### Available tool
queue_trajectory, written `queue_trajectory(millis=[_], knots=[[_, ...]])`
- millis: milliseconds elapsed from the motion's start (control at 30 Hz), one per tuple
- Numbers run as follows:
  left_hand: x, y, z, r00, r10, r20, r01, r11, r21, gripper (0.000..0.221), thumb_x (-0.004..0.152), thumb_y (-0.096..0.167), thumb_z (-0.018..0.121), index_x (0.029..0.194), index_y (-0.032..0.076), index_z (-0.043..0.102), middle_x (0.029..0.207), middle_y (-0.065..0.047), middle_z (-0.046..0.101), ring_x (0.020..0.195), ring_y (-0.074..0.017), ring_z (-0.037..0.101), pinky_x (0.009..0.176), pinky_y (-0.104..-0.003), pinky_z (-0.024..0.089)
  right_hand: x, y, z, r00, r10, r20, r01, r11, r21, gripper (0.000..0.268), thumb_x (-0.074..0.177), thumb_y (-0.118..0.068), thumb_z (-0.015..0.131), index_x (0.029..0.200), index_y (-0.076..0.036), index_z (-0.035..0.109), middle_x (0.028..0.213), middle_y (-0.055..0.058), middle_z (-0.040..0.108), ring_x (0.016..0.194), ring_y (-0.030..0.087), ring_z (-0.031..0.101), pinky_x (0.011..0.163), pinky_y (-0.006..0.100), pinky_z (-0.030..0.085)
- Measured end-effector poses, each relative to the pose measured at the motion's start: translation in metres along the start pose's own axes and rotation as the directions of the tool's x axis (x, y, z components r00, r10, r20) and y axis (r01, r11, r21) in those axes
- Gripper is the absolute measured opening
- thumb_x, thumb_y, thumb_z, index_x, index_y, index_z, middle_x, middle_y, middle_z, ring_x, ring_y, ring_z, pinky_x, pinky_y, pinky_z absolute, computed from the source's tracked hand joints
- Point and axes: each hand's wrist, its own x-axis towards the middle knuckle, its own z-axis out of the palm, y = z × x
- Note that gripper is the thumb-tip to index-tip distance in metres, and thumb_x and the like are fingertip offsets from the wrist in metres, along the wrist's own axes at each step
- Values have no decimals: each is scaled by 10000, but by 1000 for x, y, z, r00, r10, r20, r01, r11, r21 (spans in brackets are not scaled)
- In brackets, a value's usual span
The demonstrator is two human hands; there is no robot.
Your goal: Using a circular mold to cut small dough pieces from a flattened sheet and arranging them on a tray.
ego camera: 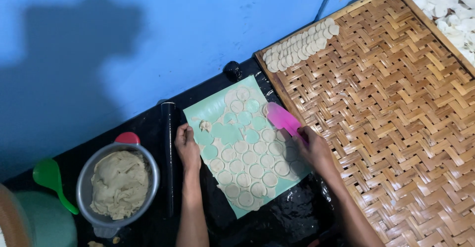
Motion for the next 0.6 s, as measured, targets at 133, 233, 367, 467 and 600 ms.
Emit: queue_trajectory(millis=[133, 233, 367, 467, 600], knots=[[5, -10, -3, 999, -7, 34, 9, 998, -60, 168, 1075, 97, 518, 1133, 10, 649, 1011, -39, 670, 898, -94, 584, 827, -260, 459, 3, 21, 7, 998, -66, -18, 68, 980, 189, 381, 940, -324, 683, 1187, -34, 666, 988, 148, 746, 833, 256, 731, 745, 407, 576], [6, -6, 1, 995, -9, 99, 28, 981, -192, 162, 1089, 102, 514, 1136, 8, 637, 1020, -35, 669, 908, -91, 593, 834, -262, 471, 5, 26, 5, 992, 47, 115, -88, 920, 382, 328, 968, -318, 689, 1132, -34, 695, 883, 87, 736, 783, 172, 640, 707, 343, 531], [6, 9, 14, 976, -83, 199, 128, 965, -227, 176, 1078, 130, 509, 1129, 21, 637, 1019, -37, 696, 890, -96, 627, 814, -272, 497, 7, 35, -5, 998, 26, 64, -55, 857, 513, 315, 970, -298, 660, 1118, -20, 666, 858, 51, 720, 753, 108, 636, 666, 281, 524], [15, 0, 23, 960, -78, 268, 150, 954, -258, 168, 1080, 129, 523, 1138, 18, 636, 1020, -48, 699, 892, -101, 635, 814, -275, 500, 16, 39, -19, 999, 35, 24, -43, 852, 522, 297, 989, -284, 643, 1114, -16, 668, 851, 73, 722, 732, 115, 627, 653, 285, 527], [28, -16, 28, 953, -43, 301, 131, 952, -276, 172, 1081, 123, 530, 1153, 8, 636, 1043, -55, 704, 918, -101, 641, 835, -263, 509, 38, 33, -54, 978, 208, 35, -188, 790, 584, 269, 974, -269, 609, 1129, -53, 652, 916, 57, 740, 665, 170, 635, 554, 361, 483]])
